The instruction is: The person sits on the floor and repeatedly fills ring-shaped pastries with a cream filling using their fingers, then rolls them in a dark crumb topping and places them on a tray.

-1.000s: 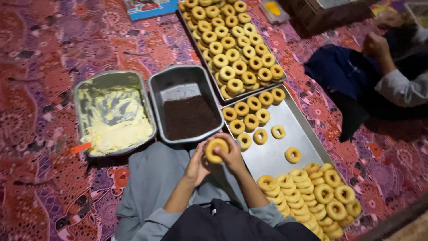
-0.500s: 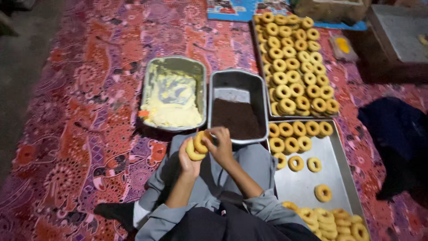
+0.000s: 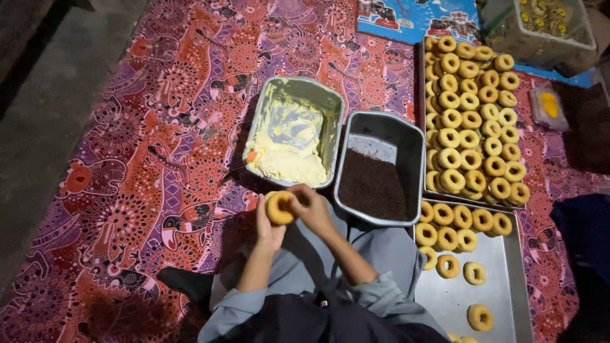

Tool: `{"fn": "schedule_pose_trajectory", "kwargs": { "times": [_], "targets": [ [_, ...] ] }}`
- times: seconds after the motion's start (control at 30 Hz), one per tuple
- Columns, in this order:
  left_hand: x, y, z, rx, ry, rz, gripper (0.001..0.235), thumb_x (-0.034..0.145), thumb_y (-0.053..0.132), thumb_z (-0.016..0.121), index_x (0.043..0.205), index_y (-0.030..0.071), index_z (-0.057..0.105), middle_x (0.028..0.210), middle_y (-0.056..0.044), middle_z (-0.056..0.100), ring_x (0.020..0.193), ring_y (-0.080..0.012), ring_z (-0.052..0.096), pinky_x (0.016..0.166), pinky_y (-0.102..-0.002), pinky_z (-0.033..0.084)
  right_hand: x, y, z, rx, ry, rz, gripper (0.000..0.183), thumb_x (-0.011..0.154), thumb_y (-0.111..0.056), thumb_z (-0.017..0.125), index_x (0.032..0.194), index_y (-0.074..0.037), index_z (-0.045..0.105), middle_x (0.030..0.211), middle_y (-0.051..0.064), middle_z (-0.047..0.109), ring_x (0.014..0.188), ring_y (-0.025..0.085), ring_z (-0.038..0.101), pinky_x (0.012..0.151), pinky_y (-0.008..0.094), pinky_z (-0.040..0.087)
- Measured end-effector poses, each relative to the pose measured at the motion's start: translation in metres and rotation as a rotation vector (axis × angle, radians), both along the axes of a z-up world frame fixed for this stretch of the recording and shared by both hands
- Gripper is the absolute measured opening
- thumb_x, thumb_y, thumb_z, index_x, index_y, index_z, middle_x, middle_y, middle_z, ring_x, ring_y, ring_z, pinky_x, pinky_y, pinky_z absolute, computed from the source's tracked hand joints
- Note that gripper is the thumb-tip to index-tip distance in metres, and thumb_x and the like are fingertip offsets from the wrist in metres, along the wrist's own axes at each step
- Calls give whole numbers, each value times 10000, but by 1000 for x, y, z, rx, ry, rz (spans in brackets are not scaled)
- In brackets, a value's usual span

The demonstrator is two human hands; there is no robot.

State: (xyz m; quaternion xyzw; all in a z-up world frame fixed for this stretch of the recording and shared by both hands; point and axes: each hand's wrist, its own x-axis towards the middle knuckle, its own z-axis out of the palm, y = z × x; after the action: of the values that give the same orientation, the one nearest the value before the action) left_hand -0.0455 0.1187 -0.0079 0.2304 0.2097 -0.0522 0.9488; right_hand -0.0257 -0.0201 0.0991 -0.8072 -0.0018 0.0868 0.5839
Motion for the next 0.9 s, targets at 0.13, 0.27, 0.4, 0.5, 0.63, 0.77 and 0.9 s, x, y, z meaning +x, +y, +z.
{"fn": "schedule_pose_trajectory", "kwargs": {
  "times": [0.13, 0.27, 0.4, 0.5, 0.63, 0.77, 0.9],
  "targets": [
    [6, -2, -6, -8, 186, 31, 563, 980, 626, 444, 1249, 160, 608, 1171, -30, 679, 1076, -196, 641, 904, -365, 527, -6, 16, 0, -363, -591, -1, 262, 829, -65, 759, 1089, -86, 730, 1098, 136, 710, 1074, 325, 642, 958, 419, 523],
    [5, 11, -36, -20, 139, 77, 601, 1008, 675, 431, 1211, 136, 602, 1119, -60, 651, 991, -208, 627, 785, -341, 525, -15, 16, 1, -245, -549, 237, 344, 825, -109, 791, 1165, -117, 737, 1151, 130, 710, 1115, 309, 639, 966, 421, 519],
    [10, 15, -75, 16, 217, 116, 520, 1001, 622, 399, 1189, 190, 620, 1099, -31, 656, 931, -179, 623, 660, -322, 446, -4, 14, -18, -282, -547, 383, 391, 833, -139, 785, 1212, -96, 697, 1111, 116, 724, 1125, 340, 614, 951, 474, 483],
    [18, 14, -97, -148, 148, 185, 422, 1046, 522, 447, 1139, 147, 615, 1048, -25, 615, 953, -189, 625, 808, -384, 528, 28, 8, -44, -453, -408, 322, 344, 796, -144, 800, 1131, -109, 732, 989, 98, 739, 1050, 335, 627, 857, 523, 433],
    [22, 17, -105, -182, 142, 169, 368, 1069, 442, 510, 1103, 93, 621, 991, -35, 587, 972, -212, 620, 942, -447, 580, 92, -17, -67, -646, -562, 42, 318, 800, -51, 739, 1108, -120, 775, 1033, 130, 744, 984, 361, 608, 872, 459, 488],
    [33, 19, -95, -161, 140, 142, 464, 1033, 503, 459, 1147, 75, 599, 1040, -57, 613, 1000, -242, 653, 981, -470, 576, 90, -12, -62, -465, -286, 125, 245, 824, -115, 743, 1069, -110, 756, 939, 125, 733, 879, 297, 662, 859, 425, 509],
    [38, 14, -93, -55, 174, 81, 555, 1033, 552, 403, 1321, 119, 597, 1209, -82, 642, 1040, -236, 609, 883, -384, 490, 43, 13, -54, -234, -529, 358, 310, 765, -55, 762, 1075, -77, 767, 932, 122, 740, 890, 305, 628, 911, 416, 468]
  ]
}}
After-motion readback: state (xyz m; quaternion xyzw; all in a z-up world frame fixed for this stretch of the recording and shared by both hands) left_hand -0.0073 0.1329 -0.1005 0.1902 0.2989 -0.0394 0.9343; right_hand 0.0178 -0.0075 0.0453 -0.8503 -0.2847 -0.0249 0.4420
